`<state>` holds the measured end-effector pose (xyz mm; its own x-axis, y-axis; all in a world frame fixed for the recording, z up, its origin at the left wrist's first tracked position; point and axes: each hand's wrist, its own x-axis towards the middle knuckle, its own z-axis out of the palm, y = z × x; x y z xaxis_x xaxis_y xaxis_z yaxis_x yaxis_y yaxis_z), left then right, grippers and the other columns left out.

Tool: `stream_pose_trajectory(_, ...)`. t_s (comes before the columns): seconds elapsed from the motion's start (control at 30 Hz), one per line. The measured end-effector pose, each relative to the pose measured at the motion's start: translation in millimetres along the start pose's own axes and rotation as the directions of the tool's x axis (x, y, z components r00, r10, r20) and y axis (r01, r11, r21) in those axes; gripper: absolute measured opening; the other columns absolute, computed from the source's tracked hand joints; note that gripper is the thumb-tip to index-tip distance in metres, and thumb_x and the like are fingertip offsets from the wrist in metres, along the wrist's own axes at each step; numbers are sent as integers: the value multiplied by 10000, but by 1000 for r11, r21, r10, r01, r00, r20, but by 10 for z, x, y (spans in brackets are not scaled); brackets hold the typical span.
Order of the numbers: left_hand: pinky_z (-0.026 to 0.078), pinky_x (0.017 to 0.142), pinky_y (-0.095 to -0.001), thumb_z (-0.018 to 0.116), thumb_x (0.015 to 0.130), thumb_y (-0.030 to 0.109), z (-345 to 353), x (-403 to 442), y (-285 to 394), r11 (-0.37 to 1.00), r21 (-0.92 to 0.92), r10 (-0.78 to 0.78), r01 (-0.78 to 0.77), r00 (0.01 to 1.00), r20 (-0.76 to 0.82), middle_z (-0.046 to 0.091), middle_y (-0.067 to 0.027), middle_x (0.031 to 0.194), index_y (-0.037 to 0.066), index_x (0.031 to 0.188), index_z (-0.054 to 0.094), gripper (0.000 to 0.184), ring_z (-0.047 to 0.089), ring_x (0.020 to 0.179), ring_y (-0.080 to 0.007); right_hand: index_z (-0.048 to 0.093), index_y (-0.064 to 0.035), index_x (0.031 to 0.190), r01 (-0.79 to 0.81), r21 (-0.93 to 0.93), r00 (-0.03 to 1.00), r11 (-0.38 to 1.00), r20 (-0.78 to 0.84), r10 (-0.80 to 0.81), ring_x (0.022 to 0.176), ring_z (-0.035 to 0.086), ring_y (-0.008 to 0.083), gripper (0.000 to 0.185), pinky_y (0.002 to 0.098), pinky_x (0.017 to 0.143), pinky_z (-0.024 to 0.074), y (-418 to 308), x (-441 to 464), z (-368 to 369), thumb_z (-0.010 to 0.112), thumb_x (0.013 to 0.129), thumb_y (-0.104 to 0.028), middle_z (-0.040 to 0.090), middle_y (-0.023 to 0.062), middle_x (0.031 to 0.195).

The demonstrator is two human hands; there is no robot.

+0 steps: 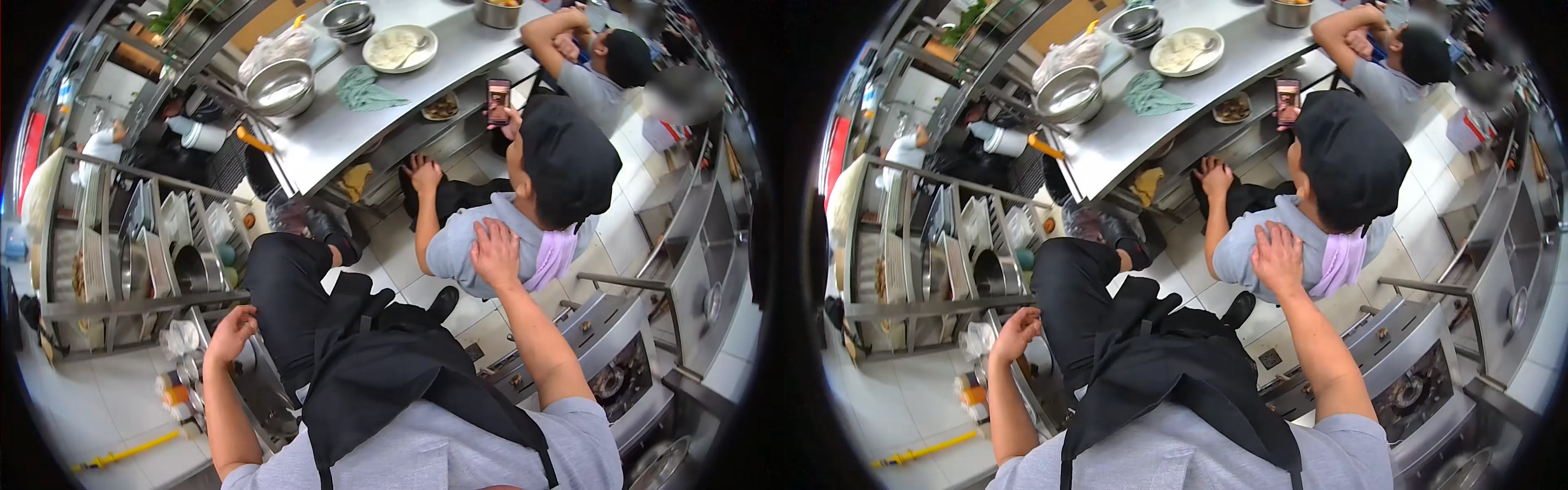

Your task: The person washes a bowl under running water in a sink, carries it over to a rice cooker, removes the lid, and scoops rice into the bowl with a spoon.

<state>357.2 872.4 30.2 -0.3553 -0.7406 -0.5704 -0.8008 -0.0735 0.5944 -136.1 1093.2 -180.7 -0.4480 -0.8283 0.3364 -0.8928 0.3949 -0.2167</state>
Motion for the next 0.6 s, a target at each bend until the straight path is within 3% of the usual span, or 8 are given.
stream_pose_trajectory(0.03,484,701,-287,624,912,93,12,88,-33,995,93,35,-34,999,-14,602,-46,826,10,1162,530,279,585,756,-123,611,-137,1179,11,17,1000,1000,-13,-10,1189,505,224,436,434,961,374,7,-47,-8,652,761,-253,560,46,1223)
stream_pose_trajectory(0.23,476,642,-288,650,897,126,43,495,232,974,195,145,-114,978,-151,574,-55,781,5,1053,537,228,573,691,-123,608,-136,1194,-63,-4,998,998,-4,63,1218,491,210,459,428,967,355,161,-281,-155,652,757,-269,550,32,1270)
stream_pose_trajectory(0.3,462,614,-298,654,895,143,46,559,396,957,288,74,-20,982,-176,562,-60,763,-1,966,522,208,550,655,-135,608,-133,1196,-80,-19,997,997,-9,80,1219,491,208,461,428,968,353,205,-324,-173,652,757,-268,550,30,1276)
stream_pose_trajectory(0.37,447,606,-318,659,890,164,64,765,247,963,264,116,-59,972,-203,544,-66,734,3,886,500,227,527,647,-148,604,-126,1200,-102,-26,995,994,-25,101,1227,491,202,465,430,975,350,254,-366,-182,651,756,-259,550,31,1287)
stream_pose_trajectory(0.43,440,620,-348,666,888,201,25,962,122,893,424,305,-152,897,-320,526,-78,715,6,840,495,264,517,656,-176,598,-115,1207,-120,-11,993,993,-23,120,1227,495,208,469,432,984,347,291,-360,-218,647,759,-247,556,38,1287)
stream_pose_trajectory(0.57,421,633,-384,658,905,270,5,1358,-35,946,262,302,-190,810,-503,483,-114,705,-2,799,473,345,476,648,-241,590,-97,1211,-151,14,988,989,-40,151,1216,508,220,464,436,993,344,323,-352,-247,640,769,-229,571,47,1271)
stream_pose_trajectory(0.6,413,623,-387,652,910,289,-7,1451,-56,933,305,336,-190,760,-556,464,-109,698,-2,791,465,367,455,639,-228,590,-96,1208,-152,19,987,988,-41,153,1217,510,219,459,438,992,344,329,-359,-251,640,770,-226,571,47,1272)
